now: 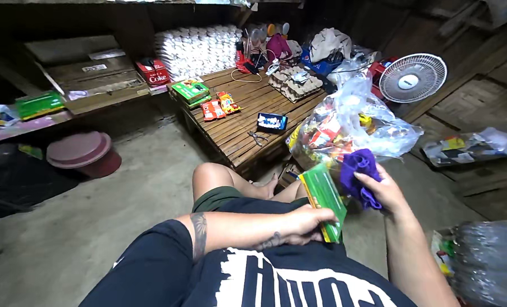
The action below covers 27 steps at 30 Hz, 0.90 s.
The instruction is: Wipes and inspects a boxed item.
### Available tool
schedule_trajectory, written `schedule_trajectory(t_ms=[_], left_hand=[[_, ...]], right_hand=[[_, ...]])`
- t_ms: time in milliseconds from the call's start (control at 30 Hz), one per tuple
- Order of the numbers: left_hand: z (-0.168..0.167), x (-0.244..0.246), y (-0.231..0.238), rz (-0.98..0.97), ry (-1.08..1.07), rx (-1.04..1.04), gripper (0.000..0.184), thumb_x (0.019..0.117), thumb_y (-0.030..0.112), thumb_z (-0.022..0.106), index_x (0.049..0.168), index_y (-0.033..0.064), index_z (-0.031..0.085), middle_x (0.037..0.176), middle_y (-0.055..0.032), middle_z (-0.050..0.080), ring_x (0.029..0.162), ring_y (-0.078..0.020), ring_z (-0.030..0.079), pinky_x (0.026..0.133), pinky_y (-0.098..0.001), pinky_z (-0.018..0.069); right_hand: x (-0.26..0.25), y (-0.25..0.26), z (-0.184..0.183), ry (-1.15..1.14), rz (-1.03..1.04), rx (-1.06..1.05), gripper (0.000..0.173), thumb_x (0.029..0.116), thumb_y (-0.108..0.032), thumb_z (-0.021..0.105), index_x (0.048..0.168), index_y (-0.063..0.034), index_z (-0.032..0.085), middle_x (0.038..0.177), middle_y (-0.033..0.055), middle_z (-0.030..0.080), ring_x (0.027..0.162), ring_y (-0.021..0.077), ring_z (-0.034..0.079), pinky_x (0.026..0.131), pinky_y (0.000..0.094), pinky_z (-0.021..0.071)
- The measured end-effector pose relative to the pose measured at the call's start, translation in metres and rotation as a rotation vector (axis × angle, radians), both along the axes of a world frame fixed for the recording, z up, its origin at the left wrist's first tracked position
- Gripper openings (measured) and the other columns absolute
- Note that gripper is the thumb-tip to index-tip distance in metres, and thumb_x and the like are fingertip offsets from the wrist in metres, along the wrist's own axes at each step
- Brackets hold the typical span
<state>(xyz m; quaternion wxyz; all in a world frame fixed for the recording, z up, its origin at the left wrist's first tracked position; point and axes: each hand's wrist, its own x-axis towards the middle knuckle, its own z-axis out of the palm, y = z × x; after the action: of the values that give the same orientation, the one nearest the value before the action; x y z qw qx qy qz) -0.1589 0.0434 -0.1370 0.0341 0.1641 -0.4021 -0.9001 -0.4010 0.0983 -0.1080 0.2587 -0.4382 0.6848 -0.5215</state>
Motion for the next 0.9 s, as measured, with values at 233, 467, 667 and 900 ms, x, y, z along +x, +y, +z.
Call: schedule_trajectory(t_ms=[233,467,667,900], left_hand=[[-0.012,-0.007,-0.004,0.03,-0.017,0.093,0.008,0.1042,0.01,0.047,0.107,0.0101,0.055,0.093,-0.0039,0.066,0.083,-0.0138,0.067,0.076,-0.0319,0.0579],[-0.008,0.003,-0.013,-0.021,-0.056,0.113,0.011,0.1069,0.012,0.045,0.105,0.0106,0.055,0.091,-0.0037,0.065,0.08,-0.0132,0.067,0.074,-0.0294,0.0582],[-0.012,0.002,-0.016,-0.095,-0.045,0.09,0.013,0.1061,0.013,0.046,0.103,0.0084,0.058,0.09,-0.0051,0.067,0.079,-0.0146,0.068,0.073,-0.0315,0.0591],[-0.015,0.001,-0.017,-0.138,-0.035,0.076,0.015,0.1046,0.011,0.048,0.097,0.0094,0.061,0.086,-0.0038,0.068,0.077,-0.0133,0.069,0.072,-0.0295,0.0596]], right_hand=[[0.051,0.002,-0.008,0.42,0.311,0.17,0.091,0.083,-0.068,0.064,0.151,-0.0087,0.049,0.151,0.0168,0.05,0.138,0.0291,0.048,0.112,0.0505,0.042],[0.066,-0.002,-0.047,0.638,0.339,-0.145,0.055,0.1043,-0.054,0.04,0.135,-0.0173,0.068,0.141,0.0154,0.061,0.135,0.0281,0.053,0.113,0.052,0.0376],[0.048,-0.014,-0.053,0.55,0.141,0.104,0.051,0.1024,-0.04,0.047,0.14,-0.0098,0.064,0.147,0.0209,0.055,0.138,0.0372,0.049,0.115,0.0544,0.0367],[0.051,-0.01,-0.051,0.569,0.114,0.104,0.05,0.1032,-0.039,0.046,0.139,-0.0099,0.064,0.147,0.0208,0.055,0.138,0.0384,0.049,0.114,0.0543,0.0372]])
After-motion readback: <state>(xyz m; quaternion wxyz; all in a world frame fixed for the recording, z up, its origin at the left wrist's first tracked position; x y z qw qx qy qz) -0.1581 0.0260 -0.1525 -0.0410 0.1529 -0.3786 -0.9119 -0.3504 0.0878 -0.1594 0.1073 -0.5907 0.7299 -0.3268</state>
